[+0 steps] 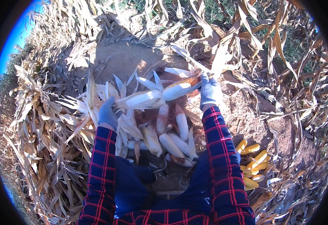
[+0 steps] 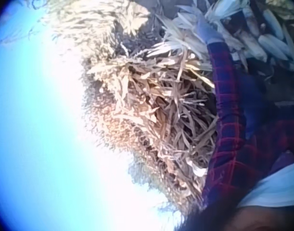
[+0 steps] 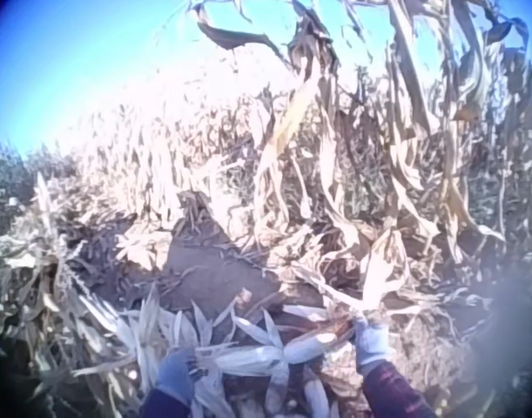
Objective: The person sits on the ground in a cornfield and shucks corn cobs by hand. They remove the husks and silk from each cob and place the cleaned cobs into a pile beside them.
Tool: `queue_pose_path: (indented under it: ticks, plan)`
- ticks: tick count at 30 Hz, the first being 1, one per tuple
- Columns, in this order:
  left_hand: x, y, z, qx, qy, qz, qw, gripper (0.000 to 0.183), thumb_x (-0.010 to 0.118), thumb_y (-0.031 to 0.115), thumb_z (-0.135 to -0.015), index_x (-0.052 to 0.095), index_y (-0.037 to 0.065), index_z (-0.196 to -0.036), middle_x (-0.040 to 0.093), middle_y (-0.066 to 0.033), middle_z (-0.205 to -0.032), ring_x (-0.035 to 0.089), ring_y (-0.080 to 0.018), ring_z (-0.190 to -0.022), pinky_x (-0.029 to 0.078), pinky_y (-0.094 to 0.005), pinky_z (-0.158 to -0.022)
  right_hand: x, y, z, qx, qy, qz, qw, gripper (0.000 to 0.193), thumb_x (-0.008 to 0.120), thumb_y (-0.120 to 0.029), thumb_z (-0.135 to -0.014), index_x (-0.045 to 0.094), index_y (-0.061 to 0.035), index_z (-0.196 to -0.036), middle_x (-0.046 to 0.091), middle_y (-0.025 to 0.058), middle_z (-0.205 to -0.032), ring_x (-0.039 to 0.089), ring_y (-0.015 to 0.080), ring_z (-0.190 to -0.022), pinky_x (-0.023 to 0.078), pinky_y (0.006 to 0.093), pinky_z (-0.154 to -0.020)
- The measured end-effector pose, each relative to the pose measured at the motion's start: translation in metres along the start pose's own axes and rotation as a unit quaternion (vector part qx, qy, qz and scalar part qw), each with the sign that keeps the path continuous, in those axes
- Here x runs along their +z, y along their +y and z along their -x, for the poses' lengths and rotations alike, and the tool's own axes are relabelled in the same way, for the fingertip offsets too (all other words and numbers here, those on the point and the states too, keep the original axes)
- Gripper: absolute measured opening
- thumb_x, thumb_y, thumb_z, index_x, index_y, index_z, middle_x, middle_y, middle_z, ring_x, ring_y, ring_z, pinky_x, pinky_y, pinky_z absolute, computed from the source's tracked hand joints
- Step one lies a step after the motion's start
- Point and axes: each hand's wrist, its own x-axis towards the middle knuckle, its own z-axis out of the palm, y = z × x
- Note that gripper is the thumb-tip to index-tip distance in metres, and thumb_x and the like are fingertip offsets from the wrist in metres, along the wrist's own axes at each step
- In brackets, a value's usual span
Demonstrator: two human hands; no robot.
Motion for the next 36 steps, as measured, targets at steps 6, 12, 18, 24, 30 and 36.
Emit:
queue_pose_path:
  ticks: [6,12,18,24,30,36]
  plan:
    - [0.029,-0.006,0.021,0.056,-0.193,-0.128,0.971,0.034,0.061,0.037,-0.087,0.059,0.008,-0.105,0.060,-0.0044,-0.085,0.061,-0.0142,-0.072,0.049,-0.0250,-0.063,0.021,-0.025,0.050,-0.095,-0.036,0.120,0.988,0.027,0.061,-0.028,-0.090,0.069,-0.0031,-0.093,0.064,-0.0004,-0.078,0.053,0.0075,-0.069,0.044,0.0251,-0.067]
    - [0.078,-0.041,0.064,-0.165,-0.320,-0.151,0.921,0.063,0.049,0.062,-0.087,0.049,0.009,-0.121,0.058,-0.0079,-0.098,0.063,-0.0206,-0.079,0.050,-0.0326,-0.069,0.028,-0.007,0.058,-0.033,-0.127,-0.010,0.991,0.019,0.063,-0.019,-0.089,0.066,0.0001,-0.087,0.062,0.0018,-0.077,0.054,0.0083,-0.069,0.045,0.0230,-0.067]
    - [0.079,-0.045,0.060,-0.169,-0.317,-0.090,0.929,0.068,0.050,0.065,-0.084,0.044,0.012,-0.127,0.055,-0.0087,-0.105,0.059,-0.0206,-0.089,0.047,-0.0358,-0.076,0.026,-0.003,0.066,0.069,-0.212,-0.147,0.964,0.021,0.056,-0.021,-0.093,0.064,-0.0018,-0.093,0.064,0.0050,-0.083,0.060,0.0114,-0.073,0.048,0.0236,-0.070]
    - [0.075,-0.045,0.064,-0.111,-0.272,-0.078,0.953,0.065,0.054,0.061,-0.085,0.045,0.013,-0.128,0.056,-0.0076,-0.109,0.057,-0.0190,-0.096,0.045,-0.0344,-0.080,0.031,-0.012,0.087,0.120,-0.261,-0.151,0.946,0.023,0.052,-0.026,-0.095,0.063,-0.0048,-0.096,0.063,0.0029,-0.085,0.061,0.0105,-0.076,0.049,0.0232,-0.067]
    - [0.076,-0.067,0.040,-0.058,-0.346,-0.020,0.936,0.058,0.048,0.056,-0.090,0.046,0.013,-0.129,0.053,-0.0078,-0.119,0.054,-0.0228,-0.106,0.047,-0.0379,-0.085,0.042,0.008,0.103,0.153,-0.328,-0.114,0.925,0.021,0.058,-0.024,-0.092,0.062,-0.0034,-0.091,0.063,0.0048,-0.085,0.060,0.0116,-0.069,0.050,0.0249,-0.063]
    - [0.076,-0.054,0.050,-0.155,-0.352,0.035,0.922,0.063,0.045,0.059,-0.090,0.046,0.011,-0.132,0.053,-0.0063,-0.122,0.054,-0.0201,-0.107,0.048,-0.0365,-0.085,0.032,0.011,0.077,0.210,-0.265,-0.259,0.905,0.017,0.054,-0.022,-0.094,0.058,-0.0047,-0.094,0.061,0.0059,-0.083,0.060,0.0164,-0.074,0.052,0.0311,-0.068]
